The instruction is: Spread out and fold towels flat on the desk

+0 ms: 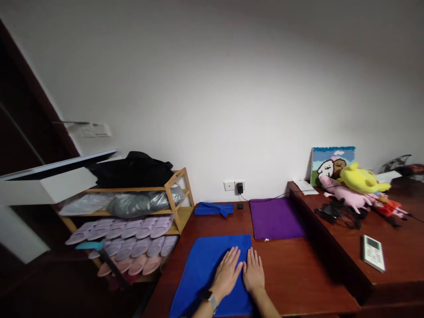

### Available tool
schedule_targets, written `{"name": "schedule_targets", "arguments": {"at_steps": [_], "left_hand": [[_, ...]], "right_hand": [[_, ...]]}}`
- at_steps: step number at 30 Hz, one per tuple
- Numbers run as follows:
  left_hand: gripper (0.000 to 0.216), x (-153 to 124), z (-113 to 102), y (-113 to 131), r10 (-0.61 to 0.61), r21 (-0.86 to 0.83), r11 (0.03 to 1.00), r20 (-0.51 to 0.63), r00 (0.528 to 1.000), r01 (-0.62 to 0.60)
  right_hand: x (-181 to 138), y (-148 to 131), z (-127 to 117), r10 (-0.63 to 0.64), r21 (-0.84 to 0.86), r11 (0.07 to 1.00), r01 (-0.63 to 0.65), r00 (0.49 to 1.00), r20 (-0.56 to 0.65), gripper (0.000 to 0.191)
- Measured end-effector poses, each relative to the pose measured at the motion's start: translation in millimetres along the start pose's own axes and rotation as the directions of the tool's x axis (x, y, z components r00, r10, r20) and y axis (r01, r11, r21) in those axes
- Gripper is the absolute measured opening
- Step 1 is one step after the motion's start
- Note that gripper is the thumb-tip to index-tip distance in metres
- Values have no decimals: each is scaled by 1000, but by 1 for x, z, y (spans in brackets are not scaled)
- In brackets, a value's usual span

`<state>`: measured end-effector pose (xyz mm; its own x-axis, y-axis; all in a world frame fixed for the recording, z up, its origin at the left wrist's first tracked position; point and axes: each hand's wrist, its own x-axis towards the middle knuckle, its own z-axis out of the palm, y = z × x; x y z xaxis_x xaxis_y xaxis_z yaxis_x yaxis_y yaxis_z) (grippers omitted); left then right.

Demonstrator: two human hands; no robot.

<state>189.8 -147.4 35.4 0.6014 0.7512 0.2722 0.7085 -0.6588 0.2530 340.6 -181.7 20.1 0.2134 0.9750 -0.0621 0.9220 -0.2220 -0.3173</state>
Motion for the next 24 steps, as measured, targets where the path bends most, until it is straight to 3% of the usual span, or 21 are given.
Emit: {"name": "schedule_targets", "arguments": {"at_steps": [3, 6, 11, 14, 20, 24], "left_hand": [[58, 19, 21, 18, -15, -34, 999, 48, 999, 17], [58, 28, 38, 20, -53, -50, 997, 98, 994, 58], [59, 17, 38, 5, -6, -14, 1000, 163, 987, 9], [58, -6, 22, -22, -33, 49, 998, 164, 986, 26], [64, -65, -18, -101, -290, 201, 943, 101, 952, 266], [66, -90, -32, -133, -372, 246, 904, 54, 927, 349]], "right_hand": [[-1, 4, 6, -65, -4, 998, 65, 998, -26, 64], [0, 6, 10, -115, -16, 993, 115, 993, -28, 64], [4, 8, 11, -118, -11, 993, 118, 993, 7, 64], [4, 8, 10, -74, 16, 997, 74, 997, -19, 63], [1, 6, 8, -40, 10, 999, 40, 999, -15, 65], [1, 6, 2, -32, 10, 999, 32, 999, -5, 65]]}}
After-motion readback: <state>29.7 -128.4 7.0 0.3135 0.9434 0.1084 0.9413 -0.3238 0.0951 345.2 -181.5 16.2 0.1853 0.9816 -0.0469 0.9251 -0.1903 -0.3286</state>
